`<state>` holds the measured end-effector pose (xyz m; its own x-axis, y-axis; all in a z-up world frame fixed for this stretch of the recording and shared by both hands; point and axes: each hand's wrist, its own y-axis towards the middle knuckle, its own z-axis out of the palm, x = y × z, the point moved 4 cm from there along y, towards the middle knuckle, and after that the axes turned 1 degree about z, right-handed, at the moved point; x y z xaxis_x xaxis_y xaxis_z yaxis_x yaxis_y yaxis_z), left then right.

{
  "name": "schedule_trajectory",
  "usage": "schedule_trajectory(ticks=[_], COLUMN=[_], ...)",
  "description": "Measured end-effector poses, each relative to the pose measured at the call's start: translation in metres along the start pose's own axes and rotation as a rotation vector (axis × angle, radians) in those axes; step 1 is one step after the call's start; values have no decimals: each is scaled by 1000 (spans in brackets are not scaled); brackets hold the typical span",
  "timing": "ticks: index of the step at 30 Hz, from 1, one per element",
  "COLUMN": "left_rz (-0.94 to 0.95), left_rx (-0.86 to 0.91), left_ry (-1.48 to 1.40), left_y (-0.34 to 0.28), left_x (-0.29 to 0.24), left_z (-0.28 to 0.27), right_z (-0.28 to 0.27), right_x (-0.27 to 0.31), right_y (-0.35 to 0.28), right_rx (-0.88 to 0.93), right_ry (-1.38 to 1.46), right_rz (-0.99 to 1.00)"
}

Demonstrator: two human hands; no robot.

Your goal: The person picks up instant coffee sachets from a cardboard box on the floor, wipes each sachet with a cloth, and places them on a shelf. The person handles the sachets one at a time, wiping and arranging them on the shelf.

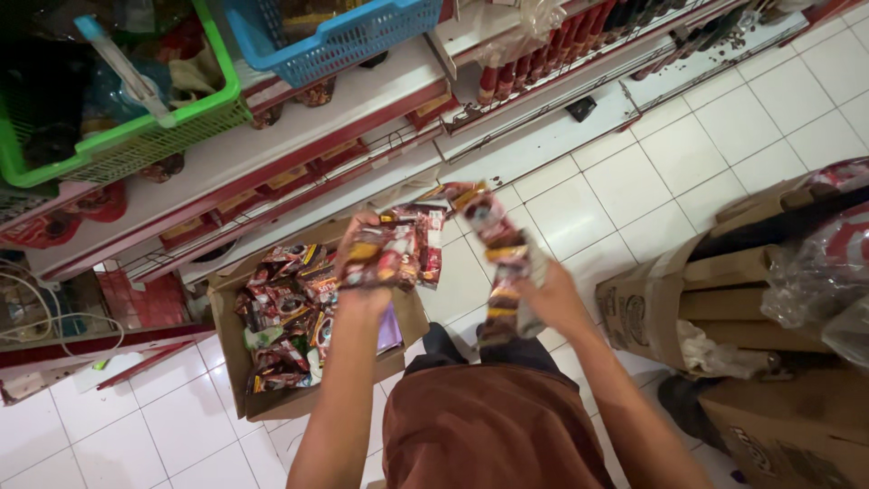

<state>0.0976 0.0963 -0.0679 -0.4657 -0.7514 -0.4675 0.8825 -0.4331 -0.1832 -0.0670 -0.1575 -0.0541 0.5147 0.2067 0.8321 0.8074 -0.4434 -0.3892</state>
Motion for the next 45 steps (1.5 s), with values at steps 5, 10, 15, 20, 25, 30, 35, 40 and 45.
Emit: schedule_trajectory(ticks=[5,10,15,20,25,30,35,40,45], left_rz=[-131,-139,-96,24,144,301,422,454,353], left_rx=[-79,143,211,27,-96,-153,-295,-402,-326], left_ry=[284,533,597,454,121,86,-111,-255,-251], left_y=[-10,-28,-24,-30,-29,-24,-21,-25,-28], left_x=[66,124,108,94,57,53,58,31,36], left_z=[-13,-3,-14,-3,6,17,30,26,37], right_z=[-18,22,35,28,11,28,75,66,55], right_x=[49,81,84,50,24,41,38,-17,-8], right_y=[-18,-45,-69,-53,-27,-26,-53,-20,4], right_rx=[-295,-173,89,195,123,139,107,95,129], right_ry=[2,-84,-106,-75,-210,80,-112,-15,392], right_rz=[-351,-554,-775,-494,-289,-403,-857,-159,-508])
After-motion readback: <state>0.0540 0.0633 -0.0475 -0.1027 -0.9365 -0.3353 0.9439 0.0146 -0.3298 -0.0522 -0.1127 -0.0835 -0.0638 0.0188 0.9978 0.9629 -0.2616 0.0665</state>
